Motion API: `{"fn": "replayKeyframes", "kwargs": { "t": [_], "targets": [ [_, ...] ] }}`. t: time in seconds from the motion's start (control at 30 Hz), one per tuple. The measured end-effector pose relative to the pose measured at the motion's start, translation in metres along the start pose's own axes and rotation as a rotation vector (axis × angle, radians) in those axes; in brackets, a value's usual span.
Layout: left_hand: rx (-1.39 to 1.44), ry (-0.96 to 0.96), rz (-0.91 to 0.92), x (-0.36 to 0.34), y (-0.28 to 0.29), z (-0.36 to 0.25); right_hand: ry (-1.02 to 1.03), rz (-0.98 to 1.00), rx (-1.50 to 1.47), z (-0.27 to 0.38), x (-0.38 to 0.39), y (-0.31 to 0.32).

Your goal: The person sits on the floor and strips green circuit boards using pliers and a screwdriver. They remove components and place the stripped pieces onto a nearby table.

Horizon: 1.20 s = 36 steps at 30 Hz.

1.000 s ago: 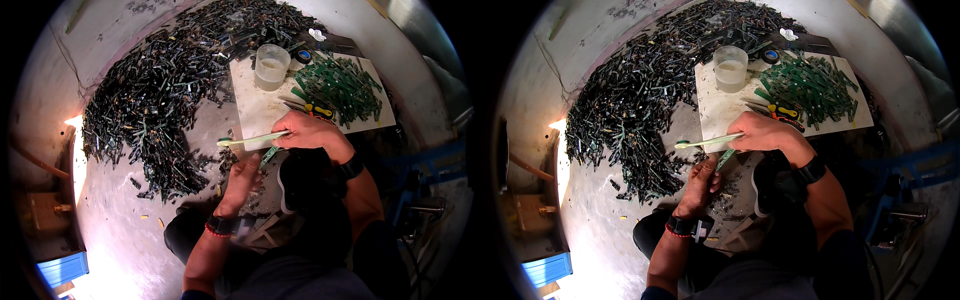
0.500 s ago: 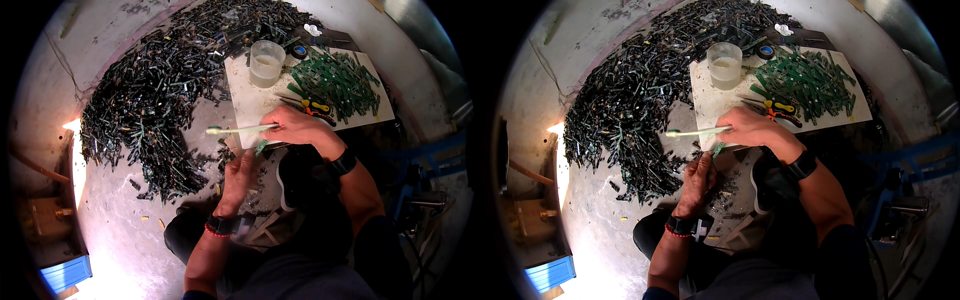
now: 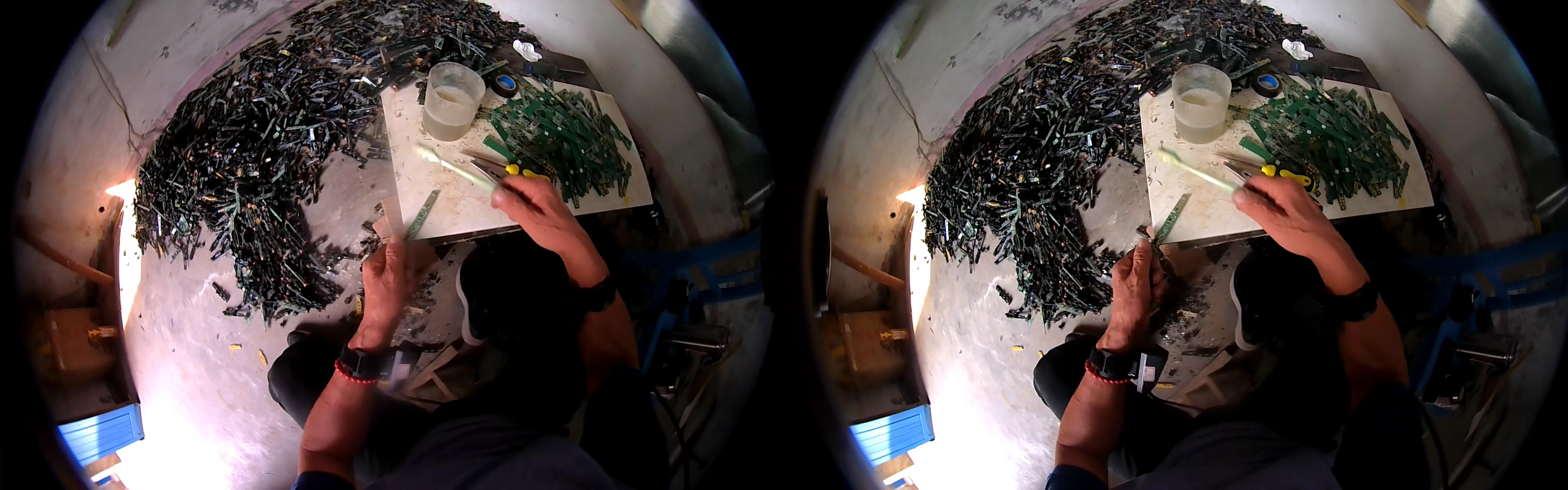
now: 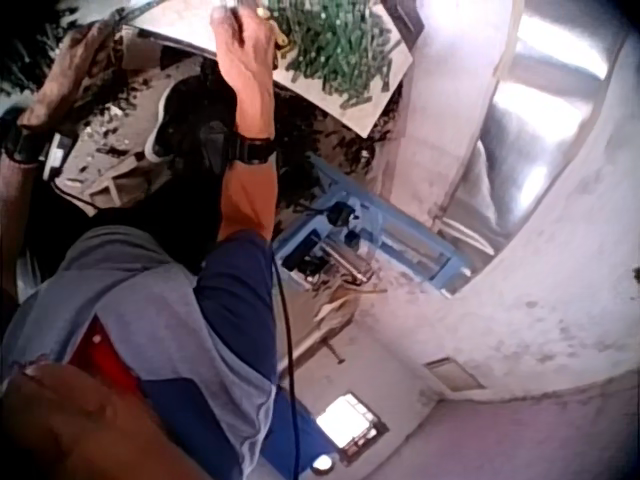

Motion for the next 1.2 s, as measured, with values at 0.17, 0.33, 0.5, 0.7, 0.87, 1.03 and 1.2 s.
{"fn": "replayKeyframes", "kwargs": {
  "t": [0.17, 0.33, 0.5, 0.7, 0.87, 1.03, 1.2],
  "targets": [
    [0.019, 0.045, -0.020, 0.006, -0.007, -0.012, -0.034, 0.192, -0.045, -0.022, 0.015, 0.000],
    [0.014, 0.004, 0.003, -0.004, -0.001, 0.005, 0.106, 0.221, 0.034, -0.014, 0.018, -0.009],
    [0.075, 0.152, 0.007, -0.004, -0.002, 0.008, 0.122, 0.278, 0.153, -0.016, 0.017, -0.011],
    [0.308, 0.339, 0.169, -0.005, -0.007, 0.016, 0.134, 0.329, 0.151, -0.021, 0.018, -0.020],
    [0.400, 0.447, 0.241, -0.005, -0.010, 0.017, 0.053, 0.365, 0.192, -0.021, 0.017, -0.019],
    [0.508, 0.533, 0.240, -0.005, -0.010, 0.015, 0.003, 0.333, 0.184, -0.022, 0.016, -0.017],
    [0.505, 0.557, 0.243, -0.005, -0.008, 0.020, 0.054, 0.306, 0.183, -0.023, 0.015, -0.018]
  ]
}}
Point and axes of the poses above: each hand's wrist, its own x-axis away from the middle knuckle, its own y-axis out of the back of the hand, z = x × y, the point moved 4 cm from there along -x, towards the middle knuckle, and after that the axes turned 12 degrees about -z, right-handed, at the moved point
